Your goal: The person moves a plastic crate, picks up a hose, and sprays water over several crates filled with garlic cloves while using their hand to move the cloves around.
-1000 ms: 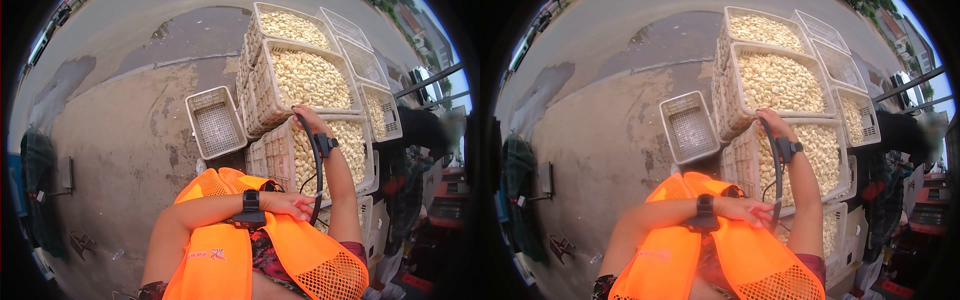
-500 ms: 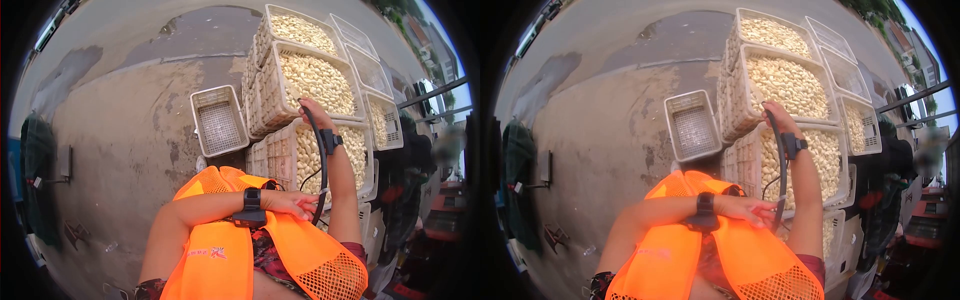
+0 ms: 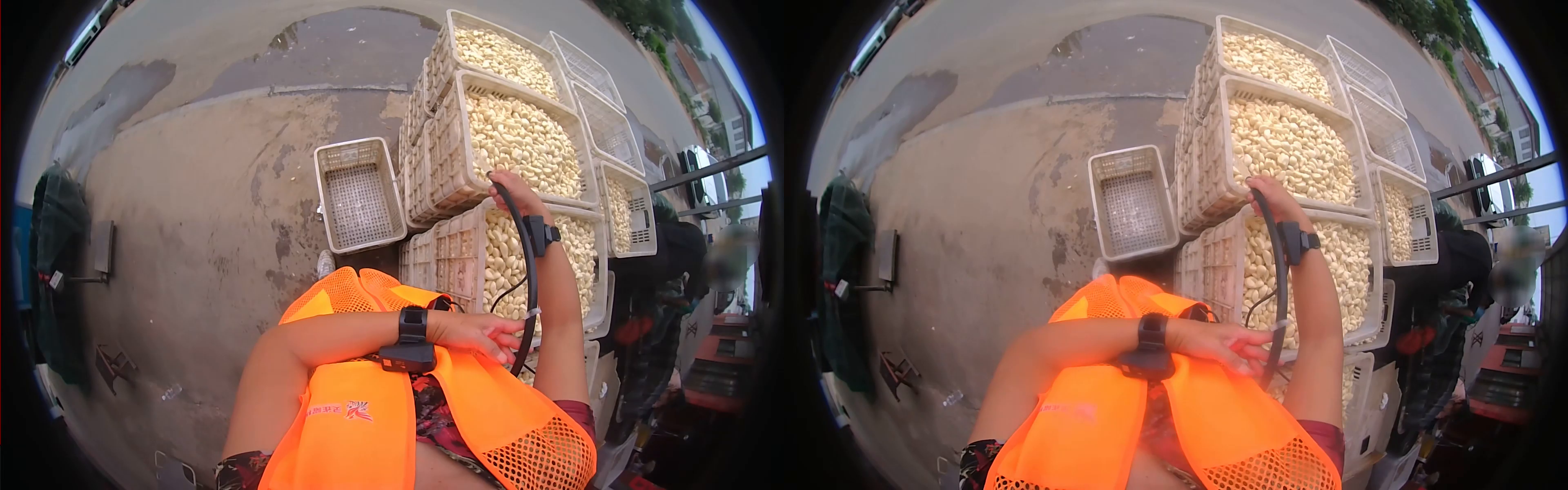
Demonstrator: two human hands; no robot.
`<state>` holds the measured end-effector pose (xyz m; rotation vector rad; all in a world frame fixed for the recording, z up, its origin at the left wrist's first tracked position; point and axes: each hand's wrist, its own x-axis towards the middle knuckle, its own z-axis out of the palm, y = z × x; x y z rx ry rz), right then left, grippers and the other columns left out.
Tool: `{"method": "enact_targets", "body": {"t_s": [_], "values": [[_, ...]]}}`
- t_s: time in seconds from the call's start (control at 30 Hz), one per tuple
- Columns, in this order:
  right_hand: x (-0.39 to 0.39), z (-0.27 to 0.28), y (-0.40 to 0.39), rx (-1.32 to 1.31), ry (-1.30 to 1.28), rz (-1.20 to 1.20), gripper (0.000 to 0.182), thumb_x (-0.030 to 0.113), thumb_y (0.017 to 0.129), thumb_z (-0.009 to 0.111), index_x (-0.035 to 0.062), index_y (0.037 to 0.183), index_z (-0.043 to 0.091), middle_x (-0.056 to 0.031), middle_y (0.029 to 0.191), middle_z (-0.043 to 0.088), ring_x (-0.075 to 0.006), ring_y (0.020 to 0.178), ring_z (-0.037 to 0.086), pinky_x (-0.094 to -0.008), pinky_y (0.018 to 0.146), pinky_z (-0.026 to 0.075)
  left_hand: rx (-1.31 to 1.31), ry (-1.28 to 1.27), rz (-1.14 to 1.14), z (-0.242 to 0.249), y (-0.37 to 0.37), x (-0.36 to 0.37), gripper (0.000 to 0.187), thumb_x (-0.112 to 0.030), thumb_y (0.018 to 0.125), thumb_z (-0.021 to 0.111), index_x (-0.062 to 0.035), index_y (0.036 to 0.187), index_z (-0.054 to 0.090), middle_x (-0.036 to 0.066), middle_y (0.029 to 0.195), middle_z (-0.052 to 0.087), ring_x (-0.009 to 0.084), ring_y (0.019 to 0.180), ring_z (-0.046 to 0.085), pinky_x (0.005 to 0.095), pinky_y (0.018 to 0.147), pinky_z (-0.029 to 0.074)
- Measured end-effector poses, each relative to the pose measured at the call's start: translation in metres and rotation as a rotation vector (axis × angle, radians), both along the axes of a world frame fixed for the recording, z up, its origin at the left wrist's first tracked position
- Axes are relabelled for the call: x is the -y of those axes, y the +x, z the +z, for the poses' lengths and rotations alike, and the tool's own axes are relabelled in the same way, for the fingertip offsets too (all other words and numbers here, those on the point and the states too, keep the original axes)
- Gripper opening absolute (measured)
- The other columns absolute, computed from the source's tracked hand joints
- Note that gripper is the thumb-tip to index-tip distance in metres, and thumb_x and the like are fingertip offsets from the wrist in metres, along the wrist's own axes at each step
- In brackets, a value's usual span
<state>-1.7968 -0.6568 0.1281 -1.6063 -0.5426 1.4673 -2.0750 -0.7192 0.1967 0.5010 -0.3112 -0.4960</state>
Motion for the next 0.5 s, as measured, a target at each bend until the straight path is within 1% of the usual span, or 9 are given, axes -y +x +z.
{"method": "enact_targets", "body": {"t_s": [0.07, 0.17, 0.23, 0.33, 0.37, 0.43, 0.5], "values": [[0.003, -0.003, 0.001, 0.0, -0.018, 0.004, 0.015, 0.023, 0.089, 0.056, 0.0098, 0.085, 0.051, -0.0001, 0.064, 0.053, -0.0066, 0.044, 0.043, -0.0212, 0.037, 0.033, 0.071, -0.01, -0.039, -0.002, 0.002, 0.001, 0.085, -0.015, 0.085, 0.064, -0.0145, 0.148, 0.006, 0.007, 0.143, 0.034, 0.0163, 0.124, 0.041, 0.0311, 0.1, 0.038], [0.007, -0.005, 0.001, -0.028, -0.034, 0.029, 0.015, 0.024, 0.089, 0.056, 0.0098, 0.084, 0.051, -0.0005, 0.064, 0.054, -0.0068, 0.044, 0.044, -0.0215, 0.037, 0.033, 0.072, -0.042, -0.049, 0.003, 0.002, 0.002, 0.084, -0.015, 0.085, 0.064, -0.0144, 0.148, 0.008, 0.007, 0.142, 0.035, 0.0165, 0.124, 0.041, 0.0313, 0.1, 0.039], [0.008, -0.006, -0.001, -0.011, -0.053, 0.028, 0.015, 0.026, 0.091, 0.053, 0.0133, 0.083, 0.049, 0.0017, 0.063, 0.053, -0.0045, 0.041, 0.039, -0.0196, 0.034, 0.029, 0.075, -0.061, -0.053, 0.003, 0.002, 0.004, 0.084, -0.015, 0.085, 0.064, -0.0138, 0.147, 0.009, 0.007, 0.142, 0.036, 0.0165, 0.124, 0.041, 0.0313, 0.099, 0.039], [0.012, -0.005, -0.002, -0.001, -0.101, 0.019, 0.015, 0.025, 0.091, 0.052, 0.0129, 0.084, 0.048, 0.0014, 0.062, 0.053, -0.0053, 0.041, 0.039, -0.0197, 0.035, 0.028, 0.077, -0.082, -0.061, 0.005, 0.002, 0.005, 0.082, -0.015, 0.085, 0.065, -0.0126, 0.147, 0.011, 0.007, 0.141, 0.037, 0.0165, 0.123, 0.042, 0.0311, 0.099, 0.039], [0.013, -0.004, -0.003, -0.001, -0.1, 0.018, 0.015, 0.025, 0.091, 0.052, 0.0129, 0.084, 0.048, 0.0014, 0.062, 0.053, -0.0053, 0.041, 0.039, -0.0197, 0.035, 0.028, 0.078, -0.082, -0.064, 0.005, 0.002, 0.005, 0.082, -0.014, 0.085, 0.065, -0.012, 0.147, 0.012, 0.007, 0.14, 0.038, 0.0164, 0.122, 0.043, 0.0309, 0.1, 0.039], [0.017, 0.0, -0.004, -0.039, -0.075, 0.034, 0.016, 0.024, 0.089, 0.055, 0.0104, 0.085, 0.05, 0.0004, 0.062, 0.055, -0.0048, 0.045, 0.044, -0.0195, 0.036, 0.032, 0.08, -0.093, -0.072, 0.003, 0.002, 0.007, 0.082, -0.014, 0.084, 0.065, -0.0117, 0.147, 0.012, 0.008, 0.14, 0.038, 0.0164, 0.121, 0.044, 0.0308, 0.1, 0.039], [0.018, -0.001, -0.004, -0.048, -0.074, 0.031, 0.016, 0.025, 0.089, 0.055, 0.0104, 0.086, 0.05, 0.0004, 0.063, 0.055, -0.0048, 0.045, 0.044, -0.0196, 0.037, 0.032, 0.082, -0.102, -0.08, 0.001, 0.003, 0.009, 0.082, -0.014, 0.084, 0.065, -0.0115, 0.147, 0.013, 0.008, 0.139, 0.039, 0.0163, 0.12, 0.045, 0.0307, 0.1, 0.039]]}}
